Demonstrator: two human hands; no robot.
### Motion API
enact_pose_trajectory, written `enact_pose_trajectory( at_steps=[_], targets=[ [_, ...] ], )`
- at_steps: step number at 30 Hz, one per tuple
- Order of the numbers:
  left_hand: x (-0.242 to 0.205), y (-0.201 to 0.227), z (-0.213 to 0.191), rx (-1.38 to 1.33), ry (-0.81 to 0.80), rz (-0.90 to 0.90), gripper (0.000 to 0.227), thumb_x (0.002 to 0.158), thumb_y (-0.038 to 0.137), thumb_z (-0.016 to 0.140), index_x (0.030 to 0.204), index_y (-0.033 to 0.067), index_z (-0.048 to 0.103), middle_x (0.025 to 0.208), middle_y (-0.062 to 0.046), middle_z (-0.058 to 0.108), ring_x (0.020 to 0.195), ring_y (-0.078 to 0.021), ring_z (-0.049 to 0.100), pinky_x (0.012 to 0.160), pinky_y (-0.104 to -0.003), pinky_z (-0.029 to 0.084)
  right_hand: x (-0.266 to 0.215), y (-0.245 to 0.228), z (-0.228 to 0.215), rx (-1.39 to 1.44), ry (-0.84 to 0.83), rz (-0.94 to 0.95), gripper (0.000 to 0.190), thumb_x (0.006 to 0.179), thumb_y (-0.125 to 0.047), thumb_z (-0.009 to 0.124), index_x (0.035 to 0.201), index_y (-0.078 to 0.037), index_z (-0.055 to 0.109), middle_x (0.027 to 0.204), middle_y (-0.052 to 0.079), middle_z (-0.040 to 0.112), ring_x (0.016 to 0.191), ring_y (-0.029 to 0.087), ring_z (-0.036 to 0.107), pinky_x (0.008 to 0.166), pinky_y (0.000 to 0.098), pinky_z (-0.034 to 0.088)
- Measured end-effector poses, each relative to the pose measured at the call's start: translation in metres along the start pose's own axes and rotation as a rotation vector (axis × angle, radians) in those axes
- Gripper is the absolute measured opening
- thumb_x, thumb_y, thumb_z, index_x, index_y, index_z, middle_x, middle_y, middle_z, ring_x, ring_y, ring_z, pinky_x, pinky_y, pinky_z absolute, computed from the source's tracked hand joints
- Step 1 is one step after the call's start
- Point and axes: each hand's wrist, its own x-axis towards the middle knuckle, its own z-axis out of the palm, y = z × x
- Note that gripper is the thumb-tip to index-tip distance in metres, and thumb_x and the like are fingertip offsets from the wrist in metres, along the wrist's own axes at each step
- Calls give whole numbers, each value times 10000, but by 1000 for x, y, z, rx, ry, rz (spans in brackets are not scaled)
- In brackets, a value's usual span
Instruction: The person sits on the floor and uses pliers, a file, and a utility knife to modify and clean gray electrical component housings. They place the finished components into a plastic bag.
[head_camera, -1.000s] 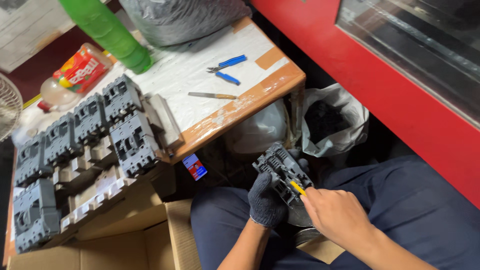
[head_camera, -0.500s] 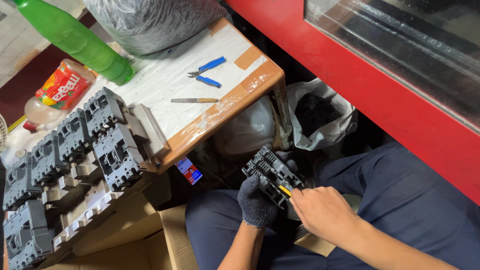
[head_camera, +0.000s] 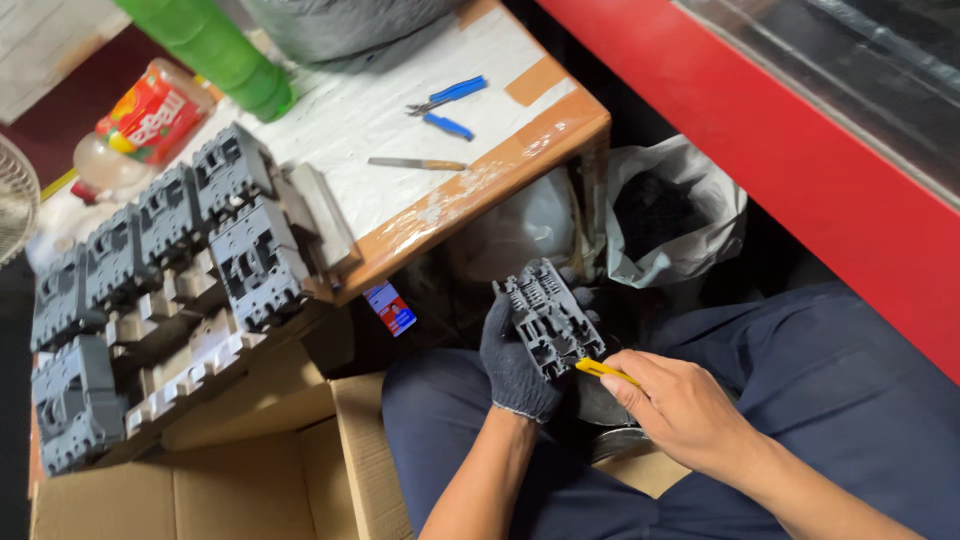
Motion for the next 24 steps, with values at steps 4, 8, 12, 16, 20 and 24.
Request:
enact_pose_trajectory(
  at_steps=[4,8,12,16,20,24],
  targets=[
    [3,-1,-6,66,8,-15,647,1015,512,492,1347,-33,601,1107,-251,721,924,-379,716,850,-483,595,3,-4,11,-94,-18,24,216,936,-292,606,977,-95,687,668,107,654,628,314,669,559,423,494],
    [2,-2,-9,54,-18,-45,676,1013,524,498,1335,-59,609,1082,-245,722,901,-363,717,828,-465,598,3,-4,20,-94,-14,-15,220,936,-292,612,965,-87,685,684,100,666,614,316,667,539,416,497],
    [0,-2,-8,6,7,-65,647,1001,498,505,1322,-53,615,1075,-237,726,894,-357,718,814,-460,600,1,-3,25,-118,-29,-15,214,931,-287,622,958,-85,686,689,99,669,602,311,667,538,412,502],
    [-1,-1,-11,-18,16,-65,611,991,483,512,1292,-36,628,1068,-235,728,882,-353,717,801,-458,604,0,-2,27,-109,-15,-41,208,923,-270,626,981,-82,695,685,104,663,598,310,665,534,414,501],
    [4,-3,-26,15,78,4,531,968,444,553,1240,1,659,1032,-229,730,852,-344,713,775,-445,602,1,-2,30,-88,-27,-12,209,930,-272,626,971,-79,693,675,105,661,602,306,666,536,409,495],
    [16,-6,-39,-92,243,133,391,993,355,607,1189,19,653,1012,-159,719,880,-326,714,814,-448,605,1,-6,37,158,-296,74,214,935,-272,640,920,-70,709,611,92,677,556,251,679,536,366,521]
  ],
)
